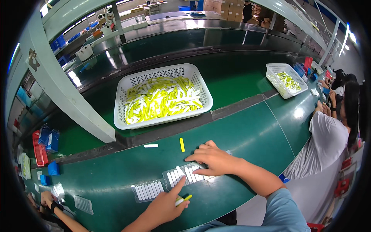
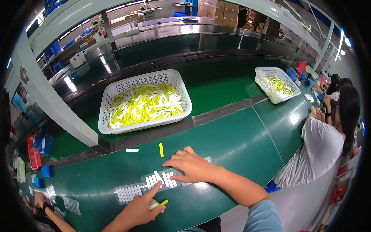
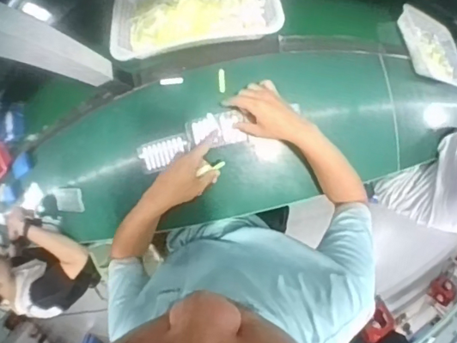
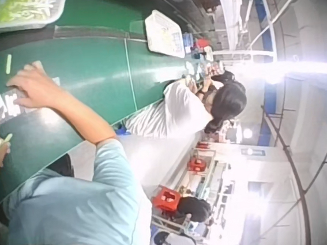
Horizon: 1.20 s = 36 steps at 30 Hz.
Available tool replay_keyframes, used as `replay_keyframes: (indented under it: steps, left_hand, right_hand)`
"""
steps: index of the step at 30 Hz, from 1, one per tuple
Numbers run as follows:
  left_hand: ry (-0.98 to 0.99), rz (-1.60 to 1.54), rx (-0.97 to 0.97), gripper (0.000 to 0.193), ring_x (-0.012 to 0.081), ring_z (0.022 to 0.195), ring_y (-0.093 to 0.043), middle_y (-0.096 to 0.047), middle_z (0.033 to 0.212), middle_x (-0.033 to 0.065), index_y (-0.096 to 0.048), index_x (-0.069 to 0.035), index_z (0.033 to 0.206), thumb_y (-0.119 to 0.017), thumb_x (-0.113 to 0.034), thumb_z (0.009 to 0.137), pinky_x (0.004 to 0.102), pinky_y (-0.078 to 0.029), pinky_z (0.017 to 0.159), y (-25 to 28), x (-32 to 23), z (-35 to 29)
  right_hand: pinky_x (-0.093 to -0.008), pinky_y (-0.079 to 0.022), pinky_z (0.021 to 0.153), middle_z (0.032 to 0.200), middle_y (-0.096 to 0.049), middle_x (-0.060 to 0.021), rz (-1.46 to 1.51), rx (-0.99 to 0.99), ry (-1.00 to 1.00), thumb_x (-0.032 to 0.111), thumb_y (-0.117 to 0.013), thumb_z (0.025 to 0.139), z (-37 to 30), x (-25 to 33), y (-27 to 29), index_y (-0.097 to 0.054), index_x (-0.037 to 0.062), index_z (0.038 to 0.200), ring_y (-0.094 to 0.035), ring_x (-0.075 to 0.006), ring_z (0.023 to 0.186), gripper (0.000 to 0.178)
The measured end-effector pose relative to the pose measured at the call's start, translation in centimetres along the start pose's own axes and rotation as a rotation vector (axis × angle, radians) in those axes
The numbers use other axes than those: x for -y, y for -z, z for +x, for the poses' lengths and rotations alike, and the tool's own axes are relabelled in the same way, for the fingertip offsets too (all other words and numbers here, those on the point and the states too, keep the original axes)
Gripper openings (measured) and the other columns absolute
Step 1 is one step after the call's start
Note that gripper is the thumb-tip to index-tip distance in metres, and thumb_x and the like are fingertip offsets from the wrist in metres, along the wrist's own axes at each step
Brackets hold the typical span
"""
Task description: The person takes plastic strips from a basket and places them into the slots of plastic trays by hand.
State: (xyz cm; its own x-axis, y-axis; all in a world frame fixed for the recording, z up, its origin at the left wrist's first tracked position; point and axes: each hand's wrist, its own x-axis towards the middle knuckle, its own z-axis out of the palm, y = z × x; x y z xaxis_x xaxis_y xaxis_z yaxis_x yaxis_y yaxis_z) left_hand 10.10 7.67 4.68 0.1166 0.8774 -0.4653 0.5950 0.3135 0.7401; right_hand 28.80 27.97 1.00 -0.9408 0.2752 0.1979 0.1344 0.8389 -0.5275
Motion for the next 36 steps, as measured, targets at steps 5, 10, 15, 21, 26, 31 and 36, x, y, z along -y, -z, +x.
replay_keyframes:
  steps: [5,10,15,21,26,31,36]
  left_hand:
    - [0.001,0.163,0.050,0.066,0.0339,0.072,-0.071,-0.074,0.077,0.0109,-0.044,-0.011,0.152,-0.069,-0.025,0.093,0.0414,-0.056,0.077,0.6,-0.1,1.5]
    - [0.096,0.268,0.082,0.065,0.0384,0.072,-0.070,-0.072,0.077,0.0163,-0.047,-0.016,0.152,-0.070,-0.027,0.092,0.0435,-0.056,0.076,0.9,-1.8,0.8]
    - [-0.007,0.266,-0.049,0.067,0.0436,0.072,-0.067,-0.070,0.079,0.0225,-0.046,-0.017,0.153,-0.070,-0.028,0.092,0.0467,-0.055,0.076,0.5,-1.0,1.1]
    - [0.078,0.161,-0.034,0.068,0.0416,0.072,-0.068,-0.070,0.079,0.0216,-0.045,-0.019,0.153,-0.071,-0.027,0.091,0.0447,-0.055,0.078,-0.5,-0.6,-1.0]
    - [0.008,-0.271,-0.349,0.039,0.0092,0.053,-0.054,-0.071,0.077,0.0054,-0.063,0.000,0.133,-0.065,-0.005,0.095,0.0225,-0.043,0.049,0.8,0.2,-5.4]
    - [0.190,-0.572,-0.587,0.044,0.0053,0.050,-0.050,-0.068,0.073,0.0027,-0.062,-0.002,0.137,-0.064,0.001,0.093,0.0208,-0.041,0.047,0.7,4.7,-10.2]
    - [0.172,-0.733,-0.757,0.042,0.0033,0.050,-0.049,-0.068,0.074,0.0022,-0.060,0.001,0.137,-0.067,-0.003,0.096,0.0190,-0.038,0.045,-1.4,8.2,-12.4]
  right_hand:
    - [-0.0382,-0.037,0.084,0.082,-0.057,-0.0026,-0.055,-0.035,0.173,0.034,-0.076,0.086,-1.0,0.4,0.5,-0.074,0.0135,0.111,-0.055,-0.0227,0.085,0.033]
    - [-0.0370,-0.037,0.081,0.079,-0.054,-0.0019,-0.141,-0.015,0.144,0.041,-0.078,0.083,-1.0,0.8,0.9,-0.078,0.0145,0.104,-0.054,-0.0216,0.081,0.034]
    - [-0.0365,-0.037,0.080,0.079,-0.054,-0.0017,-0.081,0.003,0.174,0.043,-0.077,0.083,-1.3,0.7,0.6,-0.079,0.0143,0.103,-0.054,-0.0214,0.081,0.035]
    - [-0.0364,-0.036,0.081,0.079,-0.052,-0.0021,-0.049,0.031,0.148,0.041,-0.075,0.087,-1.3,0.6,1.6,-0.080,0.0166,0.105,-0.054,-0.0214,0.080,0.031]
    - [-0.0368,-0.036,0.083,0.078,-0.046,-0.0010,-0.032,0.109,0.125,0.034,-0.077,0.087,-1.5,0.6,1.7,-0.080,0.0204,0.111,-0.051,-0.0195,0.078,0.028]
    - [-0.0361,-0.036,0.087,0.077,-0.048,-0.0025,0.010,0.088,0.078,0.032,-0.072,0.092,-1.1,0.4,1.4,-0.080,0.0208,0.111,-0.052,-0.0207,0.080,0.023]
    - [-0.0360,-0.036,0.088,0.077,-0.049,-0.0026,-0.015,0.118,0.049,0.032,-0.072,0.093,-1.3,1.2,1.4,-0.080,0.0208,0.111,-0.052,-0.0206,0.080,0.023]
